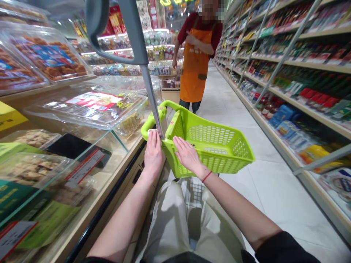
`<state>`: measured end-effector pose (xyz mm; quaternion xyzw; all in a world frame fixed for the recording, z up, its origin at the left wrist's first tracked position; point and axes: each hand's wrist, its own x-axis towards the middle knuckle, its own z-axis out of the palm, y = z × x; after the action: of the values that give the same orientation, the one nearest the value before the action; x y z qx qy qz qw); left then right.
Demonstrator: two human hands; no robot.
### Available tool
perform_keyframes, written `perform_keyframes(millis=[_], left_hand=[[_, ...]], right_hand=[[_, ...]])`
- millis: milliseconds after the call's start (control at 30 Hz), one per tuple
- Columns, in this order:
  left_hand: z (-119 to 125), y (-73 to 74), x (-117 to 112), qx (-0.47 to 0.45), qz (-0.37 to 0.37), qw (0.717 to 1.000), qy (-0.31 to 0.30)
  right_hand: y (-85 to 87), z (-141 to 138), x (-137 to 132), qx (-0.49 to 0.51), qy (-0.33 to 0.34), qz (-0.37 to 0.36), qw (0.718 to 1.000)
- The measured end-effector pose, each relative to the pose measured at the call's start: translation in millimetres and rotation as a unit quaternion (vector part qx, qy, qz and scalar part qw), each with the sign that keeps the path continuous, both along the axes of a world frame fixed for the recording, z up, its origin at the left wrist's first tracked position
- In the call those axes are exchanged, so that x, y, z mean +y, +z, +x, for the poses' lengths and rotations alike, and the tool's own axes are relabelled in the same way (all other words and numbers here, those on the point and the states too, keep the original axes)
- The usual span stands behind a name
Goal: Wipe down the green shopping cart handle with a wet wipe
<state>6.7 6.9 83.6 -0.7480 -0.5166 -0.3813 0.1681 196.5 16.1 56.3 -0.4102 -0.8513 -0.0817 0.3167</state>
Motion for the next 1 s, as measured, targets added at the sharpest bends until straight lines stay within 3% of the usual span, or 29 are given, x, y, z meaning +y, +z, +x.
perform_keyframes(millis=[267, 567, 700, 833, 1000], left_hand=[[-39, 26.3, 19, 0.003, -0.025, 0.999, 0.041], [-10, 7.4, 0, 0.014, -0.007, 1.000, 0.020], [-26, 16.2, 8, 0.039, -0.018, 0.999, 0.032], [-43, 26.2, 17, 0.007, -0.007, 0.999, 0.049], [-24, 16.4, 6, -0.007, 0.001, 0.999, 0.051]], right_hand=[[-8.9, 14, -3, -0.015, -0.012, -0.026, 0.999], [-7.5, 14, -5, -0.009, -0.040, -0.055, 0.998], [-7.5, 15, -5, -0.009, -0.042, -0.055, 0.998], [-6.8, 13, -7, -0.012, -0.045, -0.057, 0.997], [-6.1, 9, -9, -0.009, -0.046, -0.058, 0.997]])
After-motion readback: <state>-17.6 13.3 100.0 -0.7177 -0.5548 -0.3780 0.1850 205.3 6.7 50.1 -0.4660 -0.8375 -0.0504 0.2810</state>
